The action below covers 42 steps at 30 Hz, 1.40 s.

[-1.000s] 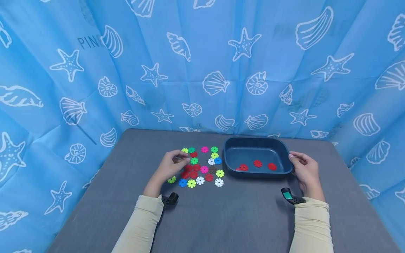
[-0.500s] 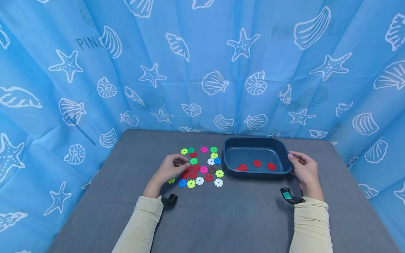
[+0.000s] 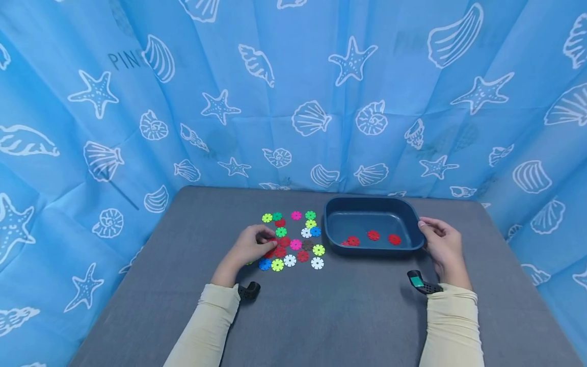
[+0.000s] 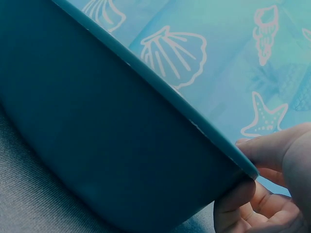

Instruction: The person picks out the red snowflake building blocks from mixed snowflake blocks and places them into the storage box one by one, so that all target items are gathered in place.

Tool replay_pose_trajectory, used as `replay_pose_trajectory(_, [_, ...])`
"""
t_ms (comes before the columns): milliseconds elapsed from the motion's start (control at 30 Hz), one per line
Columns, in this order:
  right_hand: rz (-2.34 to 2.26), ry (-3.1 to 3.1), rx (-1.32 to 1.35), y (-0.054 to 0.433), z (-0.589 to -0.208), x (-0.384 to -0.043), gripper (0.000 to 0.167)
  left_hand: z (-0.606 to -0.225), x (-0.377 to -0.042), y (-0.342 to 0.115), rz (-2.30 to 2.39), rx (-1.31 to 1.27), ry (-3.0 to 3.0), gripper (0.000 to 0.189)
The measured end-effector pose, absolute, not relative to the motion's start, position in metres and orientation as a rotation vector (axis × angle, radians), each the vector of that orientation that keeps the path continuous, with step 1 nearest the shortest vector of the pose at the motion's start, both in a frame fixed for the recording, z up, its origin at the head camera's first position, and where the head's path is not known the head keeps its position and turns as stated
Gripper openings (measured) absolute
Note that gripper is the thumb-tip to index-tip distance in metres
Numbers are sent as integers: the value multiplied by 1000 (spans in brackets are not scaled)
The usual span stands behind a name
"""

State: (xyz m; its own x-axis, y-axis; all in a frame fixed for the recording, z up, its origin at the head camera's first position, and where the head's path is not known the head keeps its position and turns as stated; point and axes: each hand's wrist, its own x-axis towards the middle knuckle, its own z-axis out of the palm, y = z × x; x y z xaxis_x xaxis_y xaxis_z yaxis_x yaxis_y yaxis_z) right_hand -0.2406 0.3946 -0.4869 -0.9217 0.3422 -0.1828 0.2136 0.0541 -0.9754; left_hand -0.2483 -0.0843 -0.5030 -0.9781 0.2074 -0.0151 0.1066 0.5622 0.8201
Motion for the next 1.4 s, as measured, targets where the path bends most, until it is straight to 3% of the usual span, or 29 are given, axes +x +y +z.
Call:
replay_pose_trajectory(267, [2013,-2207,-593,394,-486,-240,33,-501,-247,-82,1359,261,2687,30])
replay_pose_trajectory(633, [1980,-2252,-625,395,-487,-242,42,-502,-246,-79,1331,226,2705,26])
replay_pose_trajectory(1133, [1995,-2224,-614,394,-485,-242,28,-503,-245,-77,1330,220,2725,23])
replay_pose_trajectory(1400, [2002,-2227,-630,394,-486,-242,30,-505,-247,-78,1335,232,2721,21])
